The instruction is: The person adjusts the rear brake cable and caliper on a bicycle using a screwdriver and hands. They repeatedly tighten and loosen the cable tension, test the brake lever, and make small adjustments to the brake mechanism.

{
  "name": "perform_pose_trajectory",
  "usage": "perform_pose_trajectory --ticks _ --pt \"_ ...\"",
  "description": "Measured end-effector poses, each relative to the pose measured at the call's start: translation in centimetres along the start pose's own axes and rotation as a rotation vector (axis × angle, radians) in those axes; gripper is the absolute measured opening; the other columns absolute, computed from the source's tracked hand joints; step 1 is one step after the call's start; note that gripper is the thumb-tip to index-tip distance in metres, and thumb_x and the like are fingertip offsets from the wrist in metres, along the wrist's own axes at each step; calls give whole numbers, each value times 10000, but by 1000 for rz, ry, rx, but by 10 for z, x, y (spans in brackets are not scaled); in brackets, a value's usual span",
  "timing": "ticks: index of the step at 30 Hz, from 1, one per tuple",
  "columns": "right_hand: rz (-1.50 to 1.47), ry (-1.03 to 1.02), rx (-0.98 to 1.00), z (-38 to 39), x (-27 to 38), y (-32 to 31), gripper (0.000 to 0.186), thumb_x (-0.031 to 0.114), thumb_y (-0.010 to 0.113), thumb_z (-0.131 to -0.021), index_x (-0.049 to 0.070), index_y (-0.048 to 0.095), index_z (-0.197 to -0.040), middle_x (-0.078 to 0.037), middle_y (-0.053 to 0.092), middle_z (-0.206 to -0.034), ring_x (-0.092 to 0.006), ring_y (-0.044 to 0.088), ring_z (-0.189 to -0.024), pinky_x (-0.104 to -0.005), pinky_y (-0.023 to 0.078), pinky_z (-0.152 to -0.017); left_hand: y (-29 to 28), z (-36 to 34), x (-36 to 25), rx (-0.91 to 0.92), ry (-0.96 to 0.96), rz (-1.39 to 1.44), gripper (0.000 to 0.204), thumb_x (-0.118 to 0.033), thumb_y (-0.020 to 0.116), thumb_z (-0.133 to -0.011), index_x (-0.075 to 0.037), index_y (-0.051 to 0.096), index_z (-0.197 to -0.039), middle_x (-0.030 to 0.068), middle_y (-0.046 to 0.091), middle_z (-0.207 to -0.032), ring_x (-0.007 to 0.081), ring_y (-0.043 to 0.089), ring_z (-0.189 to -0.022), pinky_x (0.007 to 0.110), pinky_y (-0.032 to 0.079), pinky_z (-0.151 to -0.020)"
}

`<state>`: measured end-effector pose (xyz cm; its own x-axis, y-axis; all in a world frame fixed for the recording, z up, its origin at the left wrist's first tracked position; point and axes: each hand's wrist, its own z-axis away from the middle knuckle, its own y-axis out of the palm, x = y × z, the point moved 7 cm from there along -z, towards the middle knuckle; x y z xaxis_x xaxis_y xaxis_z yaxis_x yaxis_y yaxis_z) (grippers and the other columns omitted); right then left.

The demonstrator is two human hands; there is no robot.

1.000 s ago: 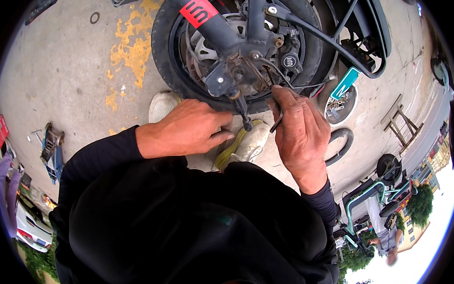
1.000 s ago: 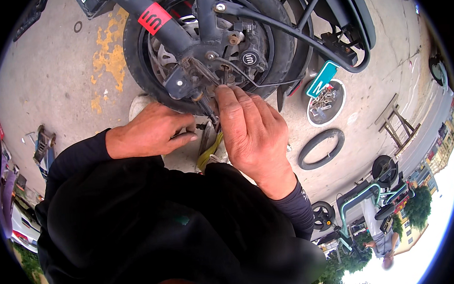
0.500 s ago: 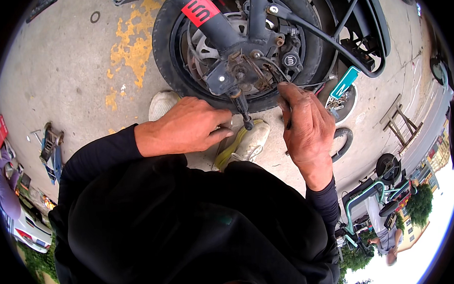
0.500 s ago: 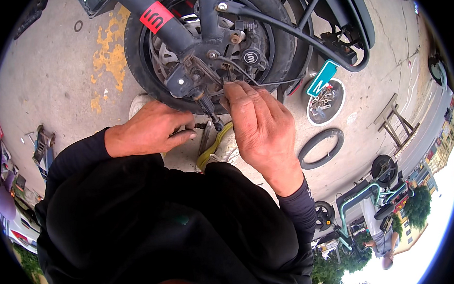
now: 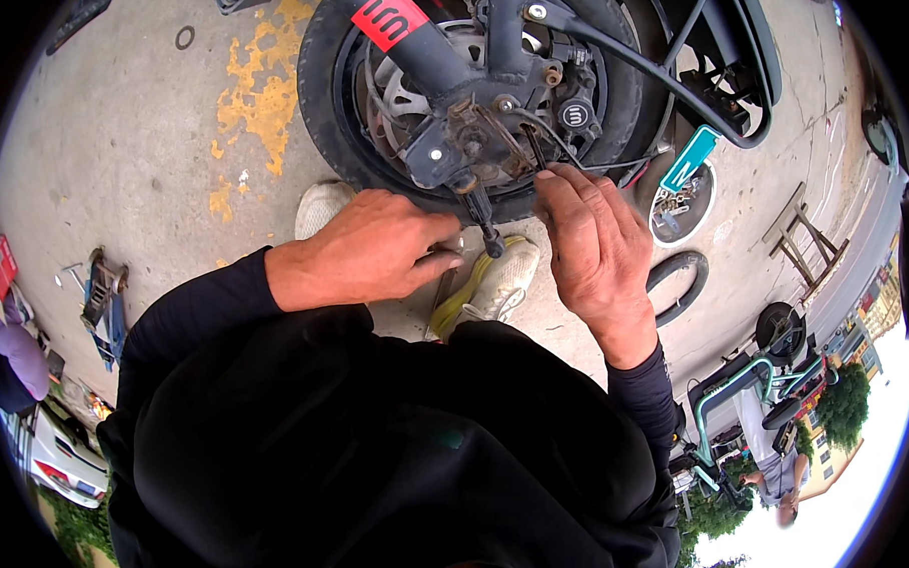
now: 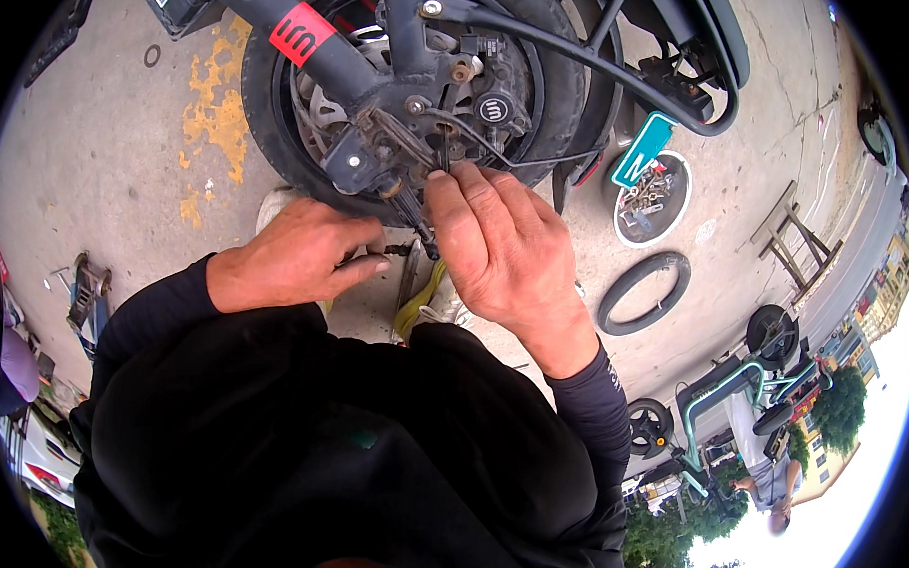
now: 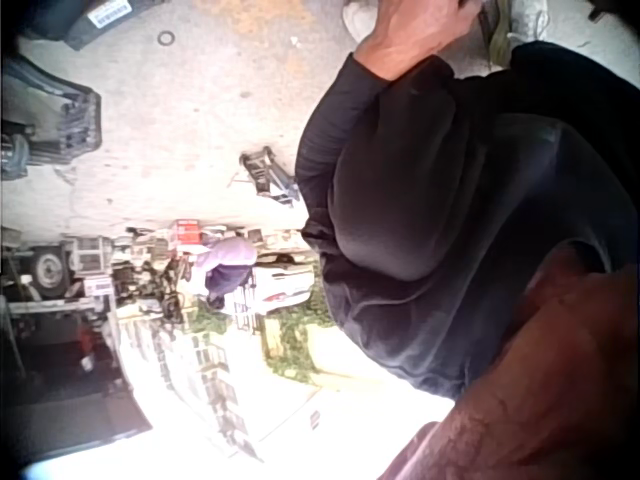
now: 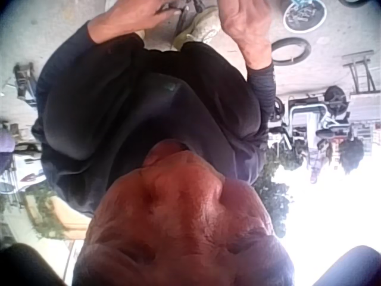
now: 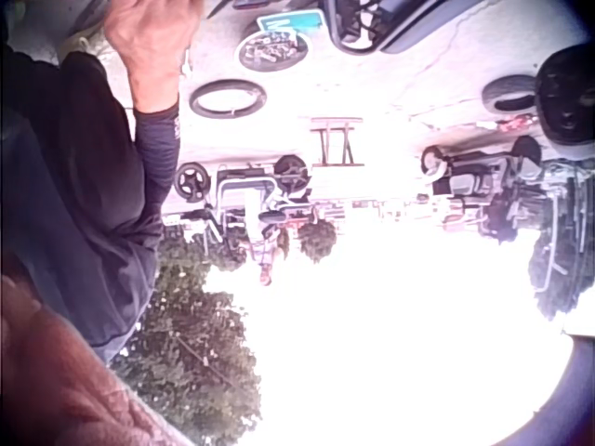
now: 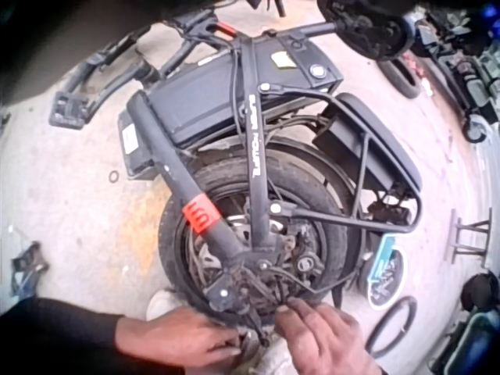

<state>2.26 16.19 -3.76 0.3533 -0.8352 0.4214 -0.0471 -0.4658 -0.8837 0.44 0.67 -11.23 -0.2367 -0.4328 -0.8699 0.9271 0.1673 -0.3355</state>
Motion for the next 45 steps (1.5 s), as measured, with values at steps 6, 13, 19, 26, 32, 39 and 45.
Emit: perform_pose_trajectory --ticks 6,13,19,26,32,39,45 --pt "-40 208 -106 2 -6 -7 360 -11 758 -794 -12 636 -1133 -124 702 -917 -255 690 -753 -344 563 -656 -2 -1 -5 -28 17 -25 234 -249 707 -919 -20 660 -924 175 688 -760 417 667 -768 504 513 -684" --pt "144 45 3 -13 7 -3 270 79 714 -849 4 594 -1079 -79 632 -883 -214 643 -723 -325 546 -608 -20 6 -12 -196 98 -35 188 -213 756 -892 -47 670 -918 133 659 -715 358 657 -675 446 501 -603" --pt "2 140 -90 -1 -3 -4 298 13 726 -831 9 603 -1102 -101 674 -918 -252 676 -748 -341 549 -630 -37 4 -14 -288 97 -26 155 -178 779 -877 -65 681 -920 101 613 -628 291 623 -552 391 460 -515" --pt "-5 84 -163 9 -6 1 313 53 739 -835 -12 608 -1112 -130 697 -989 -258 701 -803 -342 572 -679 -21 5 -12 -260 107 -43 152 -182 776 -881 -70 680 -917 90 596 -609 275 613 -534 388 457 -509" --pt "22 52 -159 8 -2 4 292 97 736 -880 -15 611 -1119 -130 693 -993 -250 697 -812 -336 577 -683 -23 2 -15 -201 47 -36 164 -216 757 -895 -78 675 -929 118 675 -701 340 665 -640 424 502 -558" --pt "-8 47 -144 3 0 2 338 49 736 -816 -16 636 -1133 -114 692 -986 -250 700 -800 -327 582 -677 -22 2 -14 -212 54 -47 163 -207 762 -892 -72 676 -923 112 646 -667 321 648 -604 412 488 -540" --pt "39 5 -173 2 2 3 298 114 703 -876 -24 647 -1134 -111 683 -969 -232 697 -788 -320 578 -651 -22 4 -14 -244 95 -41 153 -180 770 -884 -62 676 -910 96 582 -598 282 602 -521 390 453 -504"
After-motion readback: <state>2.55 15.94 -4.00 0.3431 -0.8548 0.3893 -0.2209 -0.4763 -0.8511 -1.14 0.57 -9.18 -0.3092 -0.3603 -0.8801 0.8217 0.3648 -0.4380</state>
